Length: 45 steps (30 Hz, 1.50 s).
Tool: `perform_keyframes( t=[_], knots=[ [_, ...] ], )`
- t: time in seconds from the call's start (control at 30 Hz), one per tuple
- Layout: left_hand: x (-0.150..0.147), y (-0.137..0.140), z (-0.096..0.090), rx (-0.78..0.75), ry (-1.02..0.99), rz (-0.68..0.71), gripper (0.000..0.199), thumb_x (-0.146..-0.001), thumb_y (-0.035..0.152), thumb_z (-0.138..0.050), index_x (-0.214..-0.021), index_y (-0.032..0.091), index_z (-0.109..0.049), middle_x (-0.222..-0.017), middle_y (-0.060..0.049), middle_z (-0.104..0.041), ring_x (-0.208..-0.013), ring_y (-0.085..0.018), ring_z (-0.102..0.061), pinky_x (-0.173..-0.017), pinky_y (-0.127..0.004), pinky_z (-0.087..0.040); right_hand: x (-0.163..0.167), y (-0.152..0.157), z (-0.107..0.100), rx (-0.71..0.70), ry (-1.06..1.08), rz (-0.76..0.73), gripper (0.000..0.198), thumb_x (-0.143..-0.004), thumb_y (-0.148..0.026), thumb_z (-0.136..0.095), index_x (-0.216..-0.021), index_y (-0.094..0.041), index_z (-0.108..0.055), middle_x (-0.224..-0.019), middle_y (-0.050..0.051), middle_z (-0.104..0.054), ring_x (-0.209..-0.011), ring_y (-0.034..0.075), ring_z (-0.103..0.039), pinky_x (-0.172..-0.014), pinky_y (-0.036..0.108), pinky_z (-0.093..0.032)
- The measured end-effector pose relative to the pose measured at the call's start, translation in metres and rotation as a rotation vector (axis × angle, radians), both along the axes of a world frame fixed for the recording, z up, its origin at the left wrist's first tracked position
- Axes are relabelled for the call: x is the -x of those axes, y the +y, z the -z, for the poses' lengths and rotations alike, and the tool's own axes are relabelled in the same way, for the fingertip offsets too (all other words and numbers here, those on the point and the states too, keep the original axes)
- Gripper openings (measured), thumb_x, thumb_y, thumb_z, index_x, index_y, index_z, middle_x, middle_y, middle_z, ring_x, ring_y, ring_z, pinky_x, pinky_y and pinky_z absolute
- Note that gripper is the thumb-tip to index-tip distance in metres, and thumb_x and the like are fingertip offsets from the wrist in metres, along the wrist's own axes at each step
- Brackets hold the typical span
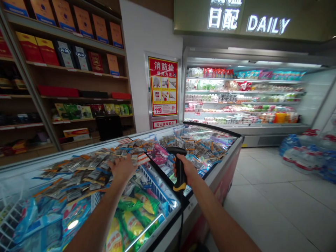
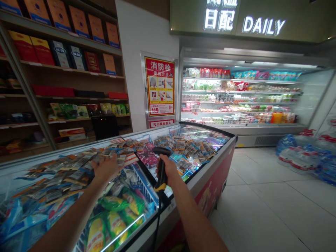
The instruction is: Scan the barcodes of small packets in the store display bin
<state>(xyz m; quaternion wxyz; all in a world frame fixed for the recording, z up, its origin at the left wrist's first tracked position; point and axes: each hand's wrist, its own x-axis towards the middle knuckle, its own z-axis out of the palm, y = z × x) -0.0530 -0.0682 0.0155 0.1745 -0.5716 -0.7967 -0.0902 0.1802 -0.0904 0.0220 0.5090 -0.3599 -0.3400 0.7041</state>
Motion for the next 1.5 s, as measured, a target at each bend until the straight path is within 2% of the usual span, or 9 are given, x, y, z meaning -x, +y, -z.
perform_keyframes(
  t=[0.1, 0.27, 0.33, 0.57, 0.8, 0.97, 1.17, 1.4, 1.5],
  knots=[
    [-0.003, 0.002, 0.004, -0.005, -0.009, 0.046, 0.053, -0.066, 0.036, -0.053, -0.114, 0.014, -0.045, -0.102, -0.016, -0.057, -0.098, -0.032, -0.049, -0.09, -0.056, -0.018, 0.001, -0.001, 0.0, -0.002, -0.001, 0.007, 0.024, -0.072, -0.038, -0.05, -0.067, -0.015, -0.051, -0.046, -0.003, -0.051, -0.036, 0.009, -0.047, -0.034, 0.021, -0.038],
    [-0.011, 0.002, 0.007, -0.011, -0.123, 0.131, 0.058, -0.066, 0.025, -0.052, -0.121, 0.018, -0.036, -0.11, -0.013, -0.051, -0.094, -0.026, -0.053, -0.08, -0.042, -0.037, 0.001, 0.0, 0.002, 0.002, -0.005, -0.004, 0.024, -0.071, -0.039, -0.051, -0.066, -0.015, -0.05, -0.047, -0.003, -0.05, -0.036, 0.009, -0.047, -0.035, 0.021, -0.039],
    [-0.015, 0.005, 0.008, -0.032, -0.203, 0.144, 0.059, -0.067, 0.025, -0.052, -0.123, 0.019, -0.033, -0.111, -0.013, -0.05, -0.091, -0.025, -0.054, -0.075, -0.038, -0.04, 0.001, 0.0, 0.002, 0.002, -0.006, -0.003, 0.024, -0.071, -0.039, -0.051, -0.066, -0.015, -0.05, -0.047, -0.003, -0.051, -0.037, 0.009, -0.047, -0.035, 0.021, -0.039],
    [-0.038, 0.032, 0.017, -0.231, -0.559, 0.34, 0.063, -0.063, 0.024, -0.058, -0.121, 0.015, -0.035, -0.11, -0.011, -0.055, -0.1, -0.021, -0.051, -0.083, -0.029, -0.038, -0.006, 0.003, -0.002, 0.029, 0.091, -0.054, 0.025, -0.072, -0.04, -0.049, -0.067, -0.016, -0.049, -0.048, -0.003, -0.051, -0.037, 0.009, -0.047, -0.036, 0.02, -0.038],
    [-0.075, 0.05, 0.028, -0.278, -0.674, 0.41, 0.064, -0.064, 0.022, -0.058, -0.123, 0.016, -0.034, -0.114, -0.011, -0.053, -0.103, -0.022, -0.05, -0.085, -0.032, -0.038, -0.018, 0.006, -0.004, 0.008, 0.163, -0.089, 0.026, -0.073, -0.041, -0.048, -0.068, -0.015, -0.051, -0.049, -0.002, -0.052, -0.038, 0.009, -0.047, -0.036, 0.02, -0.038],
    [-0.09, 0.063, 0.031, -0.302, -0.693, 0.471, 0.068, -0.063, 0.02, -0.058, -0.125, 0.018, -0.031, -0.116, -0.01, -0.052, -0.106, -0.02, -0.048, -0.085, -0.03, -0.038, -0.024, 0.01, -0.002, 0.02, 0.166, -0.088, 0.026, -0.073, -0.04, -0.049, -0.069, -0.015, -0.051, -0.048, -0.002, -0.052, -0.038, 0.009, -0.047, -0.036, 0.021, -0.038],
    [-0.105, 0.076, 0.035, -0.262, -0.735, 0.412, 0.07, -0.063, 0.02, -0.058, -0.126, 0.01, -0.03, -0.119, -0.015, -0.05, -0.109, -0.023, -0.046, -0.088, -0.032, -0.037, -0.031, 0.016, -0.006, 0.025, 0.126, -0.007, 0.026, -0.074, -0.04, -0.047, -0.069, -0.015, -0.051, -0.047, -0.002, -0.052, -0.037, 0.008, -0.046, -0.036, 0.02, -0.038],
    [-0.134, 0.098, 0.041, -0.115, -0.905, 0.201, 0.066, -0.069, 0.024, -0.053, -0.128, 0.012, -0.025, -0.116, -0.014, -0.053, -0.106, -0.024, -0.05, -0.083, -0.035, -0.04, -0.041, 0.032, -0.007, 0.018, 0.045, 0.13, 0.024, -0.072, -0.04, -0.049, -0.07, -0.016, -0.05, -0.046, -0.004, -0.05, -0.036, 0.009, -0.046, -0.035, 0.02, -0.036],
    [-0.149, 0.106, 0.044, -0.103, -0.913, 0.237, 0.058, -0.07, 0.019, -0.05, -0.124, 0.01, -0.031, -0.117, -0.015, -0.052, -0.107, -0.023, -0.048, -0.082, -0.032, -0.039, -0.046, 0.037, -0.005, 0.035, 0.019, 0.161, 0.024, -0.072, -0.04, -0.049, -0.069, -0.016, -0.051, -0.045, -0.004, -0.049, -0.036, 0.009, -0.046, -0.034, 0.02, -0.036]
  ],
)
